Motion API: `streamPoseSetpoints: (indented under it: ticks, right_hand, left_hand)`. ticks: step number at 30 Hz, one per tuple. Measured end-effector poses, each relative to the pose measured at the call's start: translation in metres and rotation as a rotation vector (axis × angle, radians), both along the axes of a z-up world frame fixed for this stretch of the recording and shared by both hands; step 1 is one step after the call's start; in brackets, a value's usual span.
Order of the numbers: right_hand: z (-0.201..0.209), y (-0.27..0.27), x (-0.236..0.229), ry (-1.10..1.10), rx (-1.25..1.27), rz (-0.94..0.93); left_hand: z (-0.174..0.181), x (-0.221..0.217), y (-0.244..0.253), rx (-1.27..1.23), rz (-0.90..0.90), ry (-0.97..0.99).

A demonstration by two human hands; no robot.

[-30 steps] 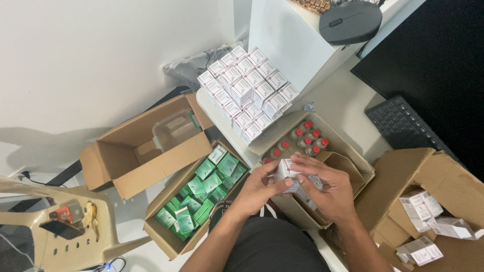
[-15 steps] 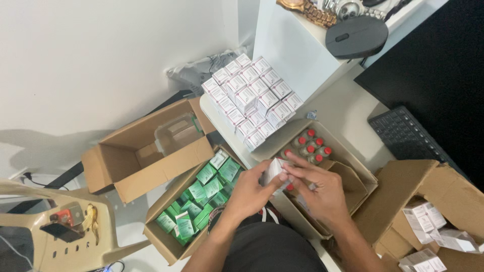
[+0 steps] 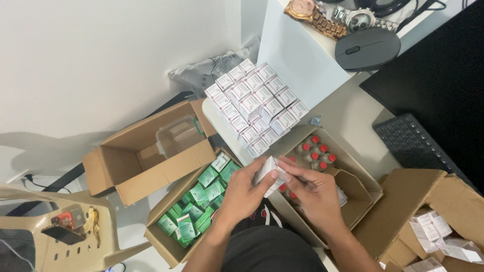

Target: The person repeatedly picks small white boxes, opens them, places small bottles with red caps inside, closes the boxes, and stacks them on a nearby surface. The person also handles green-wrapped items and loose papers in the surrounding boxes.

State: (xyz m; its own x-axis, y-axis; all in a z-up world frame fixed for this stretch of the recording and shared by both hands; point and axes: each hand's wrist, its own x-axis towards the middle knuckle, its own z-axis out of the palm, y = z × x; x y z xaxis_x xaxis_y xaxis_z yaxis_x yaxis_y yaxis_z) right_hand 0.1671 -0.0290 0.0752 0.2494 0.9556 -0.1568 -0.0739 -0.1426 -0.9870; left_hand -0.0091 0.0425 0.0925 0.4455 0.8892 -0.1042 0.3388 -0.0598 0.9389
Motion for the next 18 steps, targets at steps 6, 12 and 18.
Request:
streamPoseSetpoints:
  ticks: [6,12,18]
  right_hand:
    - [-0.015,0.000,0.014,0.179,-0.043,-0.023]
    - [-0.016,0.005,0.007,0.128,0.025,0.093]
    - [0.011,0.036,0.009,-0.299,0.028,0.279]
  left_hand:
    - [0.005,-0.002,0.014,-0.060,-0.106,-0.103]
    - [-0.003,-0.003,0.024,-0.188,-0.130,-0.065]
    - [-0.029,0.007,0.039,-0.359,-0.066,-0.052]
